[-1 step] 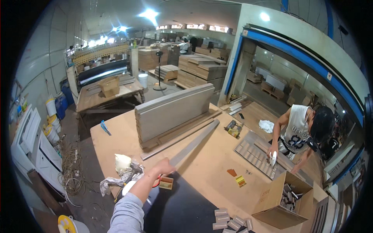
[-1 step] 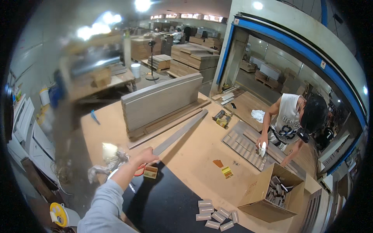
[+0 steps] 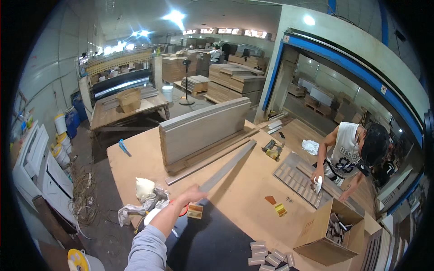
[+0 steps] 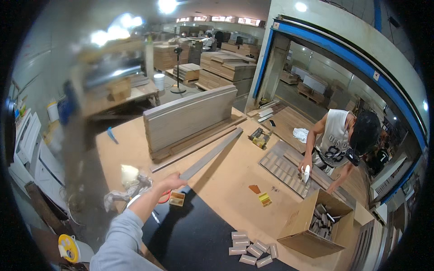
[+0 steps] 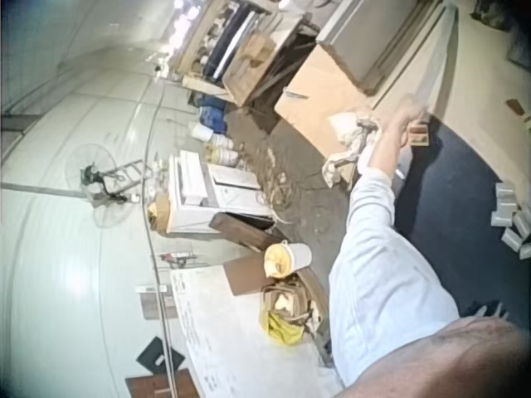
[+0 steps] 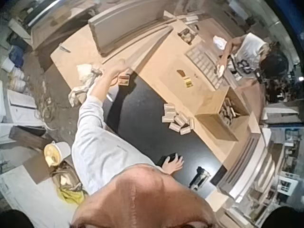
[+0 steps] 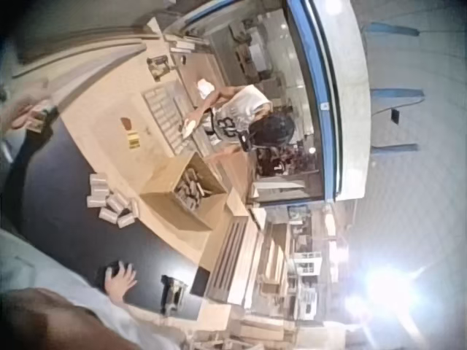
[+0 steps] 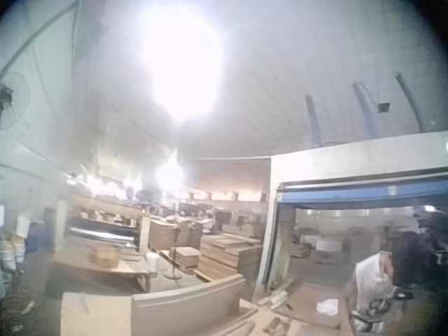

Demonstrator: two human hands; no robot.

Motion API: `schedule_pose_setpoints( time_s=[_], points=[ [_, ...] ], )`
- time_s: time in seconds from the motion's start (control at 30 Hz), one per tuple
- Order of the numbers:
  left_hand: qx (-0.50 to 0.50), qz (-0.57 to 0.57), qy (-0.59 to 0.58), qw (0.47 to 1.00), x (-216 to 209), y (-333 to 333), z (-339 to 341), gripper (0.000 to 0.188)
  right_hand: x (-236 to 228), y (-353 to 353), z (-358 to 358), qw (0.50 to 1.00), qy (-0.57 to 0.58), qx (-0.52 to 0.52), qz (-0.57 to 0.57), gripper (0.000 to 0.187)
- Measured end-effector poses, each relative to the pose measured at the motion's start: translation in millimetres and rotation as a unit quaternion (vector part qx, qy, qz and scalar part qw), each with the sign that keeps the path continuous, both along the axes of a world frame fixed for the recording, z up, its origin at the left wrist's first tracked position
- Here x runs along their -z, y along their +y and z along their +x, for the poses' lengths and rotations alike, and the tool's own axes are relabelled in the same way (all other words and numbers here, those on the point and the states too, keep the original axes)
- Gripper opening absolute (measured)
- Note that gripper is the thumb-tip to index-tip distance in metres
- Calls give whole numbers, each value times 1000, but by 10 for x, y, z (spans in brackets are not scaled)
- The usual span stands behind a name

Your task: Assembling wooden components using a pneumatic staple gun in a workshop environment.

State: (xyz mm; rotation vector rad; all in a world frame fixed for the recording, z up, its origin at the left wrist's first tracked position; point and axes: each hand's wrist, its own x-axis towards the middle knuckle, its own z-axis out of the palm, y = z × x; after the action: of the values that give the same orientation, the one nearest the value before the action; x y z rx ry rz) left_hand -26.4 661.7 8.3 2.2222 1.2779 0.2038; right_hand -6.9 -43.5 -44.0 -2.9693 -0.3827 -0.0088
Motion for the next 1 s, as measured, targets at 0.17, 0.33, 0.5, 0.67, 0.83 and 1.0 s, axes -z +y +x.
schedule_pose_setpoints(
  time_s=[0.17, 0.33, 0.5, 0.67, 0.83, 1.0],
  points=[
    [-16, -603, -341, 721, -260, -1335, -299, 19, -326, 135, 6, 998, -27, -45, 39, 62],
    [-56, -637, -479, 601, -227, -2943, -914, 17, -180, 786, 125, 950, -5, -138, 281, 64],
    [66, -544, -473, 690, -70, -4245, -1326, 39, -865, 1613, -21, 744, 381, -188, 515, 67],
    [319, -374, -250, 834, -347, -4713, -1399, 77, -1694, 1661, -179, 673, 568, -173, 441, 76],
    [239, -465, -296, 800, -275, -4689, -1342, 67, -1434, 505, 65, 838, 271, -240, 408, 69],
    [21, -600, -499, 626, -406, -4689, -1060, 74, -1367, -901, 214, 930, 112, -266, 229, 59]
  ],
)
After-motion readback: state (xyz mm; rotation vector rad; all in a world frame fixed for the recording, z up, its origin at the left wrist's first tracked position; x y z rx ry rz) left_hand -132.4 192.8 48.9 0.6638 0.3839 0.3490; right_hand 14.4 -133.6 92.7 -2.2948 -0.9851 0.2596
